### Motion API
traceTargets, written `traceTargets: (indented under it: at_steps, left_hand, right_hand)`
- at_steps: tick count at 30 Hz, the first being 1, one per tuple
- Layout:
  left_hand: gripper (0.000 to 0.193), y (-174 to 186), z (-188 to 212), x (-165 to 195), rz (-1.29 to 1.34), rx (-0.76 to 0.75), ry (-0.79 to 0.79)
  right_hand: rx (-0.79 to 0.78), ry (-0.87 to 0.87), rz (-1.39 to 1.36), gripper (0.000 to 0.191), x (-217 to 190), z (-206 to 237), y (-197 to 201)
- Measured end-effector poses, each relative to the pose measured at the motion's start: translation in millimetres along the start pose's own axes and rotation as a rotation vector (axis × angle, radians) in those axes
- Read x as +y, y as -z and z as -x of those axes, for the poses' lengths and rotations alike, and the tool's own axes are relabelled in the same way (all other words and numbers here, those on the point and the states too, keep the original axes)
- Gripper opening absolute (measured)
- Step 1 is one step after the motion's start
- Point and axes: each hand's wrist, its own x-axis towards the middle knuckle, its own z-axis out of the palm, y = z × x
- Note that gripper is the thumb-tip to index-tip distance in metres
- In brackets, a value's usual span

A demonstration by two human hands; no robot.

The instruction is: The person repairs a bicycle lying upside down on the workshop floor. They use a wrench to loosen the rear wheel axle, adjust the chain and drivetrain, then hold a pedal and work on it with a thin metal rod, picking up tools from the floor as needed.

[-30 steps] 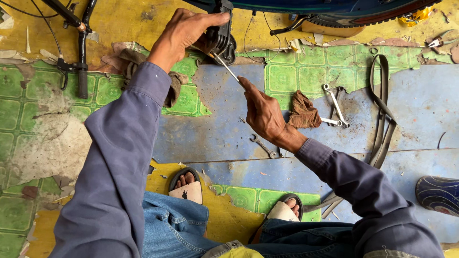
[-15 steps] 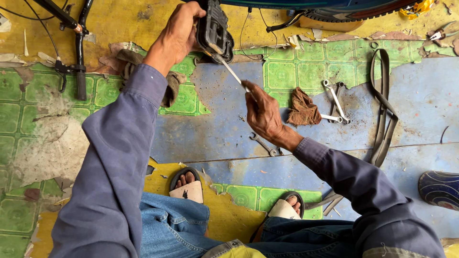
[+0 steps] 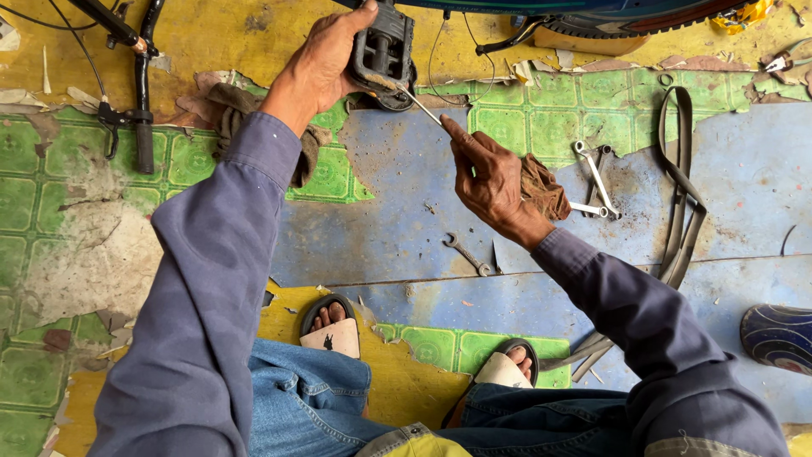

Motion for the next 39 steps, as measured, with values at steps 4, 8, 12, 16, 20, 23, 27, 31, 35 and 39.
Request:
traceTargets:
  at_steps: [4,8,12,16,20,23,27,31,35,39]
  left_hand:
    - [0.041,0,-2,0,0.009,-0.010,-0.004]
    - [0.039,1,-2,-1,-0.023,0.016,-0.012]
    - [0.037,1,-2,-2,-0.018,0.024,0.002]
    - [0.038,0,-3,-3,0.006,0.030,-0.005]
    - [0.039,1,-3,-2,0.010,0.021,0.010]
    - [0.038,1,-1,-2,-0.004,0.000,-0.005]
    - [0.038,0,1,-2,-0.013,0.003,-0.019]
    - [0.038,-1,-1,0,0.071,-0.013,0.020]
    - [0.039,-1,0,1,0.136,-0.048,0.029]
    - [0.041,-1,2,2,0.141,-0.058,0.030]
  right_hand:
    - [0.000,0.011,0.010,0.046,-3,-6,8]
    - [-0.032,0.013,0.033,0.044,-5,-13,12]
    - [0.000,0.032,0.061,0.041,-8,-20,4]
    - [0.007,0.033,0.034,0.040,-10,-23,0]
    - [-0.015,0.048,0.041,0.041,-7,-24,6]
    - [-0.022,0.072,0.055,0.042,-4,-24,8]
    - [-0.002,0.072,0.052,0.042,-2,-24,-2]
    - [-0.039,0.163,0.045,0.042,4,-21,-11]
    - [-0.024,0.112,0.002,0.039,16,-18,-6]
    - [-0.066,0.098,0.044,0.041,21,-14,11]
